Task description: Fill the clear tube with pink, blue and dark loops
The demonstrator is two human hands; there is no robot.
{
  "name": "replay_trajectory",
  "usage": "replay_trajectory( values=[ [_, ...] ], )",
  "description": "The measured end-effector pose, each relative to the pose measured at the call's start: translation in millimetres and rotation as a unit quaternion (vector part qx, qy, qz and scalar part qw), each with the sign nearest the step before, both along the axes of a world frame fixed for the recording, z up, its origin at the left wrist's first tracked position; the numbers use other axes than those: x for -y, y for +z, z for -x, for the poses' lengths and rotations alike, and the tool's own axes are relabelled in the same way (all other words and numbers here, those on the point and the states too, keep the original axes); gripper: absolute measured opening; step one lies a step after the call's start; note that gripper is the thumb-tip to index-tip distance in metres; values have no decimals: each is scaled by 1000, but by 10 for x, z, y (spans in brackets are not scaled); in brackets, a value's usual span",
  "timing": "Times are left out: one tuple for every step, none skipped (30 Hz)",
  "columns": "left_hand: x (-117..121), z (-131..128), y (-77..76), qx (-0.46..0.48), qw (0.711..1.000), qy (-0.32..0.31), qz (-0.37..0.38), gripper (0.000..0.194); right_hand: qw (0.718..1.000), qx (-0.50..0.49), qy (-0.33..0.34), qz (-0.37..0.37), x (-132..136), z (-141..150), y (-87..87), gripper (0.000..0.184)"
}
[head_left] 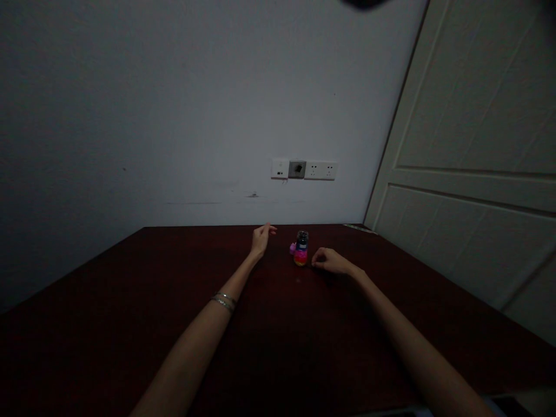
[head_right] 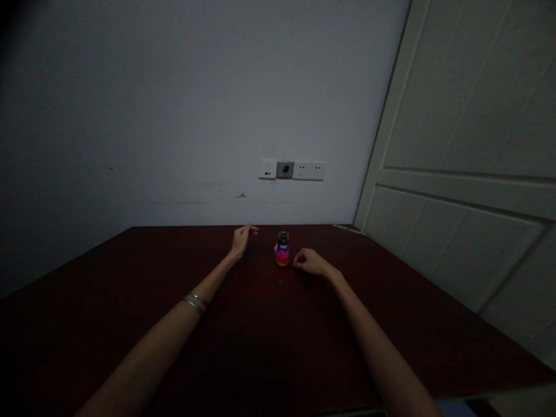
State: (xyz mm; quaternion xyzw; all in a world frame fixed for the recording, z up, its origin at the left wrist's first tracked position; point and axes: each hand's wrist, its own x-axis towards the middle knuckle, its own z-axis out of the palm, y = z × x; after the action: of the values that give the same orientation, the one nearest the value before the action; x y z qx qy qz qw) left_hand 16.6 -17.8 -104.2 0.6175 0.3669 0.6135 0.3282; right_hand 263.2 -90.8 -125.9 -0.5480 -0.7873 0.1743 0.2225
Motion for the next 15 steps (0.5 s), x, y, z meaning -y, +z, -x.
replay_trajectory(
  values=[
    [8,-7,11,3,1000,2,-4,44,1000,-9,-6,-12,6,13,-12,15],
    [14,-14,19,5,1000,2,-7,44,1000,-14,-11,-22,7,27,-30,18],
    [18,-19,25,6,1000,1,-10,44,999,-17,-16,-30,6,42,-52,22],
    [21,-24,29,6,1000,-1,-12,45,999,-17,-21,-37,3,56,-77,23],
    [23,-27,30,5,1000,-2,-14,45,999,-14,-23,-44,-1,68,-102,23],
    [25,-28,30,4,1000,0,-16,46,998,-11,-22,-52,-5,78,-127,22],
    [26,-27,28,3,1000,3,-21,46,998,-7,-19,-63,-8,83,-151,21],
    [27,-26,24,3,1000,7,-26,46,997,-3,-17,-74,-11,86,-172,20],
    [27,-23,18,5,999,12,-30,46,996,1,-16,-83,-13,87,-190,19],
    [26,-21,11,7,999,17,-32,47,996,3,-16,-88,-15,85,-206,19],
    [23,-19,4,10,999,20,-31,47,996,5,-18,-90,-18,83,-218,19],
    [19,-17,-4,13,999,22,-29,47,996,6,-23,-89,-21,82,-227,20],
    [14,-16,-12,16,999,22,-26,48,996,6,-27,-87,-25,82,-232,20],
    [9,-17,-17,19,999,21,-22,48,996,5,-28,-84,-28,84,-234,20],
    [5,-18,-20,23,999,19,-19,49,996,3,-28,-82,-31,88,-234,20]
  ],
)
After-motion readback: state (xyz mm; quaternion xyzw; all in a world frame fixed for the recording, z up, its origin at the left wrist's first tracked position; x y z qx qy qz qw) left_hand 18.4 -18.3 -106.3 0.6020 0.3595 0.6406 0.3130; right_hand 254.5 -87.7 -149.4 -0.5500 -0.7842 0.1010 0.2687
